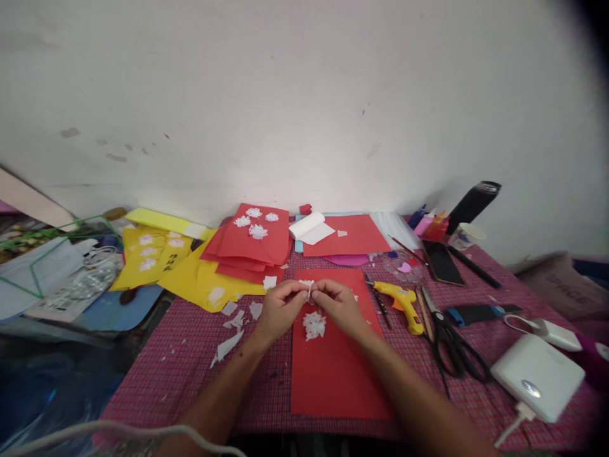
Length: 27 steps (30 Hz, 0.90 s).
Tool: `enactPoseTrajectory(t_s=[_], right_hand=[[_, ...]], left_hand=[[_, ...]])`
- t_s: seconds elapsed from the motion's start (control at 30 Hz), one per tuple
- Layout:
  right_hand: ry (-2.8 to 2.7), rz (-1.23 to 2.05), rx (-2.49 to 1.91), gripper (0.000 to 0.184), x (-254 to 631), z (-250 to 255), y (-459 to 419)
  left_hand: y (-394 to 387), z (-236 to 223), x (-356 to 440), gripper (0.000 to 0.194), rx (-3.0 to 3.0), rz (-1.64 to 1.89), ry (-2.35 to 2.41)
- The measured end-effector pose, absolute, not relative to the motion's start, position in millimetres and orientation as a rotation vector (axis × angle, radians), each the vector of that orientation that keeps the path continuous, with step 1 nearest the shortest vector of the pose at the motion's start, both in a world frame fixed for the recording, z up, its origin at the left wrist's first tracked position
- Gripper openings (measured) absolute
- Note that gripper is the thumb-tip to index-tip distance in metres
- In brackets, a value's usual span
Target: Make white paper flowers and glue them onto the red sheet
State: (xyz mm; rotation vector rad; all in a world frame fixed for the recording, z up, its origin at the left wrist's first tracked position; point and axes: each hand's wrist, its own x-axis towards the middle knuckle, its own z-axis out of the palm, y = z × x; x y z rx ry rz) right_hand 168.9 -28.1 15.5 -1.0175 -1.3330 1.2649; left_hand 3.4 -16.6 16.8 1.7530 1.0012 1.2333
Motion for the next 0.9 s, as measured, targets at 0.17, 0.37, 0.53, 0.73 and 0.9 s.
enactPoseTrajectory(t_s=[0.17, 0.37, 0.53, 0.73, 0.9], right_hand=[[-1.301, 1.31, -1.028, 0.022, 168.7, 16.8, -27.0], [-1.267, 1.354, -1.014, 0.022, 169.4, 18.1, -27.7], [-1.256, 1.349, -1.01, 0.02, 169.7, 15.2, -27.3], [-1.259, 1.333, -1.035, 0.025, 169.4, 13.3, -25.8], [-1.265, 1.325, -1.025, 0.026, 169.7, 11.7, -25.0]], left_hand=[[-16.3, 15.1, 3.4, 0.016, 1.737, 1.219, 0.989], [-15.9, 15.6, 3.6, 0.015, 1.776, 1.241, 0.987], [-16.4, 15.7, 3.7, 0.016, 1.793, 1.245, 0.983], [-18.0, 20.8, 1.8, 0.015, 1.87, 1.21, 0.944], [-17.8, 21.2, 2.2, 0.015, 1.857, 1.196, 0.923]])
